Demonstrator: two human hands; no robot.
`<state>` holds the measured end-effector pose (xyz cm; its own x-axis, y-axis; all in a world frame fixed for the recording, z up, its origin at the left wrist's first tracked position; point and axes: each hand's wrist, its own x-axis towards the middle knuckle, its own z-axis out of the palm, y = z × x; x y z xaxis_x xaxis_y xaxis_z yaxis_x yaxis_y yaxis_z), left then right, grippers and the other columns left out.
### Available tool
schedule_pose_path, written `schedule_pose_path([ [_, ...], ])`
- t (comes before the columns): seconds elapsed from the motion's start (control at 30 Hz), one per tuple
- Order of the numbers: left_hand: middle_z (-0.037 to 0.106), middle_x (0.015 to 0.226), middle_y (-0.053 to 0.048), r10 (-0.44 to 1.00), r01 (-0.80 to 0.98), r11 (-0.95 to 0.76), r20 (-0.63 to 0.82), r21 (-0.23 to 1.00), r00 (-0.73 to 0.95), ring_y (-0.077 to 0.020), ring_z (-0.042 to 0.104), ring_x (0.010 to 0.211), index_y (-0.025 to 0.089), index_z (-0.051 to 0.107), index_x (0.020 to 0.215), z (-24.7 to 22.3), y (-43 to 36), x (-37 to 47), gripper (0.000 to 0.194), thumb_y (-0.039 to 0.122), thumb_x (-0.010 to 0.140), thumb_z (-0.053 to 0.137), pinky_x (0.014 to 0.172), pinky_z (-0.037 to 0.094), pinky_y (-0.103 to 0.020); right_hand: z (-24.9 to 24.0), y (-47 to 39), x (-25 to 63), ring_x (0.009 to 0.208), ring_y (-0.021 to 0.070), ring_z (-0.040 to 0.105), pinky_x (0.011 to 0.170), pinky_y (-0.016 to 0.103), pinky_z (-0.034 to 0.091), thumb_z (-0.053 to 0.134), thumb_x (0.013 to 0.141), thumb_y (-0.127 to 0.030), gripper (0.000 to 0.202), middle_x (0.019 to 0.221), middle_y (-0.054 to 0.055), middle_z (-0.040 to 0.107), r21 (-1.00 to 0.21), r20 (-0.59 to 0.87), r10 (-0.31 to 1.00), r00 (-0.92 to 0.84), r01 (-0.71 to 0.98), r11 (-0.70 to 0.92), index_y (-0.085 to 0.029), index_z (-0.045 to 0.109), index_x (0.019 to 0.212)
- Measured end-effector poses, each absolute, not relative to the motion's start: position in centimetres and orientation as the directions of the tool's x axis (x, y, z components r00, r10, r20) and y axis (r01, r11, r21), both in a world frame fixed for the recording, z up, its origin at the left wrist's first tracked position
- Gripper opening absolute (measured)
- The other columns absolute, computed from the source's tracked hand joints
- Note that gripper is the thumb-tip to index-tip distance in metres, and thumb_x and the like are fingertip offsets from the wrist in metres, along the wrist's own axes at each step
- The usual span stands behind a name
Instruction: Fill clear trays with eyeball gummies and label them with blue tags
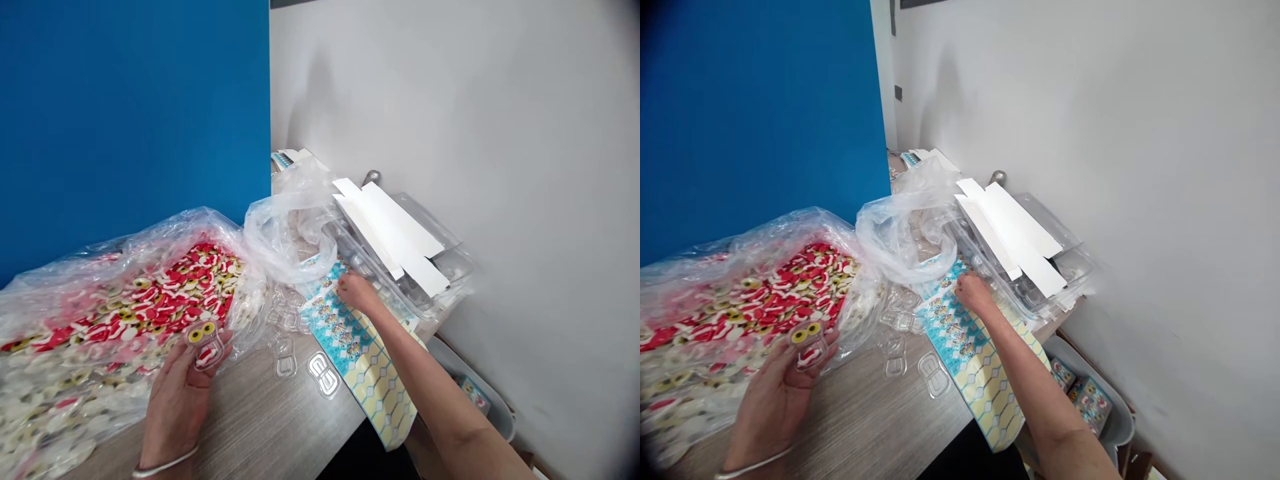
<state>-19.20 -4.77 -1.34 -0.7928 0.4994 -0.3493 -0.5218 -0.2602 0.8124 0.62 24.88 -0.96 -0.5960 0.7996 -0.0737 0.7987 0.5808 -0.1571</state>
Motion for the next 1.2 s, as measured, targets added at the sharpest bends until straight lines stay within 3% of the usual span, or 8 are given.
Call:
schedule_pose_path([
  [0.27, 0.071, 0.114, -0.004, 0.494, -0.536, -0.265, -0.364, 0.802, -0.79, -0.0238, 0.071, 0.095, 0.021, 0.069, 0.104, -1.4, -4.8, -19.3, 0.027, 0.03, 0.078, 0.07, 0.076, 0.062, -0.032, -1.0, 25.1, 0.5, 0.081, 0.0174, 0.063, 0.069, 0.024, 0.041, 0.055, 0.082, -0.019, 0.015, 0.095, 0.006, 0.07, -0.183, -0.087, 0.784, -0.614, 0.784, 0.594, -0.018, 0.07, 0.085],
  [0.5, 0.073, 0.103, -0.002, 0.489, -0.544, -0.292, -0.365, 0.787, -0.792, -0.0248, 0.072, 0.095, 0.02, 0.07, 0.1, -1.0, -5.1, -19.0, 0.026, 0.032, 0.077, 0.073, 0.075, 0.062, -0.033, -0.7, 25.8, 0.1, 0.08, 0.0178, 0.065, 0.07, 0.025, 0.041, 0.051, 0.087, -0.024, 0.021, 0.087, 0.005, 0.072, -0.194, -0.072, 0.794, -0.603, 0.79, 0.582, -0.019, 0.071, 0.086],
  [0.63, 0.073, 0.103, -0.002, 0.488, -0.556, -0.298, -0.377, 0.776, -0.788, -0.0245, 0.072, 0.093, 0.021, 0.07, 0.1, -1.1, -5.0, -19.0, 0.026, 0.031, 0.077, 0.073, 0.075, 0.062, -0.033, -1.0, 25.7, -1.3, 0.078, 0.0215, 0.065, 0.064, 0.027, 0.04, 0.061, 0.08, -0.029, 0.015, 0.09, 0.009, 0.071, -0.154, -0.081, 0.825, -0.559, 0.825, 0.544, -0.018, 0.07, 0.081],
  [0.87, 0.072, 0.107, -0.004, 0.499, -0.577, -0.325, -0.382, 0.749, -0.778, -0.0266, 0.071, 0.097, 0.02, 0.069, 0.103, -0.8, -5.1, -18.8, 0.029, 0.031, 0.077, 0.073, 0.076, 0.061, -0.035, 1.5, 23.9, -1.5, 0.086, 0.0228, 0.064, 0.072, 0.03, 0.042, 0.053, 0.079, -0.015, 0.012, 0.096, 0.014, 0.069, -0.146, -0.024, 0.829, -0.558, 0.823, 0.549, -0.016, 0.065, 0.078],
  [0.97, 0.069, 0.116, -0.007, 0.617, -0.659, -0.293, -0.389, 0.693, -0.684, -0.0289, 0.07, 0.101, 0.02, 0.067, 0.106, -0.3, -5.4, -18.2, 0.029, 0.034, 0.081, 0.069, 0.076, 0.061, -0.038, 4.3, 21.5, -1.0, 0.085, 0.0219, 0.063, 0.074, 0.032, 0.045, 0.05, 0.084, -0.022, 0.011, 0.095, 0.012, 0.069, -0.306, 0.002, 0.788, -0.616, 0.75, 0.587, -0.018, 0.06, 0.084],
  [1.07, 0.062, 0.127, -0.012, 0.749, -0.74, -0.174, -0.4, 0.65, -0.528, -0.0304, 0.069, 0.102, 0.02, 0.062, 0.121, 0.0, -5.4, -17.6, 0.04, 0.043, 0.088, 0.06, 0.074, 0.061, -0.041, 6.5, 18.1, -1.9, 0.084, 0.0183, 0.065, 0.071, 0.029, 0.048, 0.053, 0.085, -0.029, 0.009, 0.093, 0.007, 0.071, -0.855, -0.156, 0.519, -0.841, 0.378, 0.356, -0.021, 0.054, 0.081],
  [1.13, 0.06, 0.131, -0.015, 0.804, -0.772, -0.094, -0.41, 0.629, -0.431, -0.031, 0.068, 0.103, 0.019, 0.057, 0.129, 0.1, -5.4, -17.2, 0.048, 0.048, 0.091, 0.053, 0.073, 0.061, -0.042, 6.9, 15.8, -3.4, 0.078, 0.0159, 0.065, 0.068, 0.027, 0.048, 0.057, 0.084, -0.03, 0.011, 0.088, 0.005, 0.072, -0.952, -0.268, 0.259, -0.928, 0.296, 0.077, -0.02, 0.055, 0.08],
  [1.2, 0.06, 0.13, -0.017, 0.846, -0.781, -0.038, -0.396, 0.624, -0.357, -0.0313, 0.068, 0.103, 0.018, 0.055, 0.132, 0.0, -5.4, -16.8, 0.054, 0.054, 0.093, 0.046, 0.072, 0.06, -0.042, 6.5, 13.8, -5.3, 0.069, 0.0129, 0.064, 0.062, 0.025, 0.046, 0.06, 0.082, -0.031, 0.013, 0.081, 0.004, 0.071, -0.937, -0.347, 0.089, -0.934, 0.342, -0.067, -0.018, 0.057, 0.08],
])
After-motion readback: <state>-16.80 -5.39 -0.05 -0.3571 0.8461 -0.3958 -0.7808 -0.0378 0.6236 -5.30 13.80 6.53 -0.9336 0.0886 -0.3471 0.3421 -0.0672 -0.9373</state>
